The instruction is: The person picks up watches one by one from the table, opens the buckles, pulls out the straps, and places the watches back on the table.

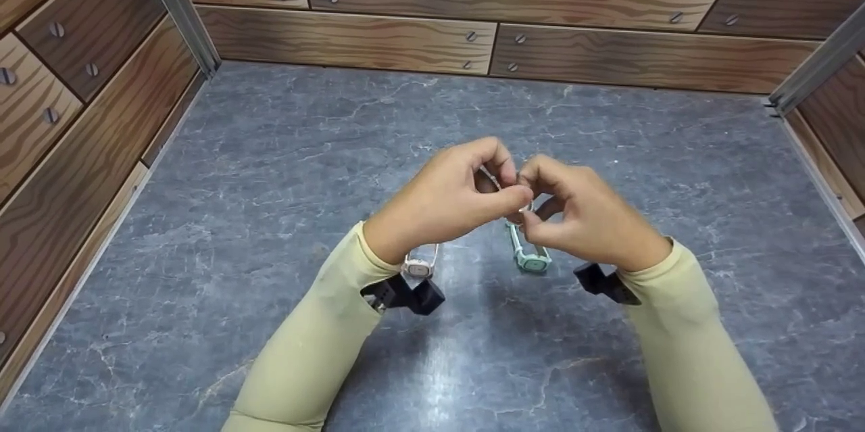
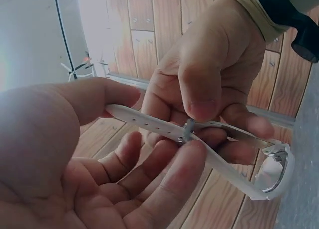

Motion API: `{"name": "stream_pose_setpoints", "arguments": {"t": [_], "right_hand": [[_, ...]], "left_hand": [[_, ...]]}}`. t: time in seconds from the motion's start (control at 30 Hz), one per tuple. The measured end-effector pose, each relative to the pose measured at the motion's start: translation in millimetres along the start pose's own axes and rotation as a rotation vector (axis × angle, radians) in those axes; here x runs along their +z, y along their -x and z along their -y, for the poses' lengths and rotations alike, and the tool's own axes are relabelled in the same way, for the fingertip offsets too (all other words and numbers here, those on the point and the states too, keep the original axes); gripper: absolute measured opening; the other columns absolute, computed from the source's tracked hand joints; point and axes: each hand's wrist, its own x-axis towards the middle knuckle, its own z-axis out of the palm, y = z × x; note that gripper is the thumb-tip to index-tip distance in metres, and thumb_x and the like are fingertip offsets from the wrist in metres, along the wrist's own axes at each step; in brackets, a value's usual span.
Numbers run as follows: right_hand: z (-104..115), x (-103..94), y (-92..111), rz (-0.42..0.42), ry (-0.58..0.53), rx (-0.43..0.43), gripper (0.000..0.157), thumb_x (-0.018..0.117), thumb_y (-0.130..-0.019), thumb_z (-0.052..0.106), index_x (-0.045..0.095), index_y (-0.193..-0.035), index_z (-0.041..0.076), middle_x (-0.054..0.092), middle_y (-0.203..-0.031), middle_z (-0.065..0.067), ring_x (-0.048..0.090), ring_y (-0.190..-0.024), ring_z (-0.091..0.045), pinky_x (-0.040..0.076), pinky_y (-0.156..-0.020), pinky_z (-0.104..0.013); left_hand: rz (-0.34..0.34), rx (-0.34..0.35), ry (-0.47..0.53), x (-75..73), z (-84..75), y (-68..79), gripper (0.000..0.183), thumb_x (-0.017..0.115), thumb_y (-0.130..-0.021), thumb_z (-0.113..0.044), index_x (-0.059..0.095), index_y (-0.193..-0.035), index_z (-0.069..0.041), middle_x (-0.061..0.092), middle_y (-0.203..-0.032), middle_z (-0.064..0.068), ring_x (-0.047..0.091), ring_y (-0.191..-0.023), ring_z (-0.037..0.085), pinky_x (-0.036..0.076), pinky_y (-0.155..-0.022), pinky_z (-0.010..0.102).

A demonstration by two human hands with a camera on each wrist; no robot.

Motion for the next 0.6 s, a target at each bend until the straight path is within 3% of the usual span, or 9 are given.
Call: {"name": "stream_pose_setpoints", "arguments": {"t": [0.17, 0.37, 0.6], "right_hand": [[1.1, 0.1, 1.0, -0.019, 0.004, -0.083, 0.032, 0.058, -0.079, -0.018, 0.062, -0.101, 0.004, 0.072, -0.093, -0.003, 0.07, -0.074, -0.015, 0.06, -0.063, -0.027], [2.3, 1.1, 1.5, -0.039, -0.012, -0.101, 0.027, 0.058, -0.08, -0.019, 0.06, -0.099, 0.001, 0.071, -0.095, -0.007, 0.073, -0.078, -0.018, 0.061, -0.063, -0.027], [4.3, -1.9, 2.5, -0.042, -0.028, -0.081, 0.026, 0.06, -0.083, -0.018, 0.06, -0.098, 0.003, 0.071, -0.094, -0.003, 0.073, -0.074, -0.017, 0.06, -0.061, -0.026]], "left_hand": [[0.045, -0.001, 0.019, -3.7, 4.4, -2.7, 0.017, 0.071, -0.096, -0.026, 0.062, -0.101, -0.012, 0.068, -0.093, 0.002, 0.066, -0.082, 0.015, 0.053, -0.07, 0.028], [0.11, -0.023, -0.095, -11.6, 9.8, -4.6, 0.018, 0.063, -0.097, -0.031, 0.07, -0.106, -0.017, 0.072, -0.097, -0.004, 0.066, -0.092, 0.013, 0.054, -0.085, 0.033], [0.143, -0.048, -0.176, -16.9, 9.8, -6.7, 0.028, 0.055, -0.101, -0.036, 0.077, -0.105, -0.018, 0.073, -0.096, -0.005, 0.062, -0.086, 0.013, 0.051, -0.076, 0.032]]}}
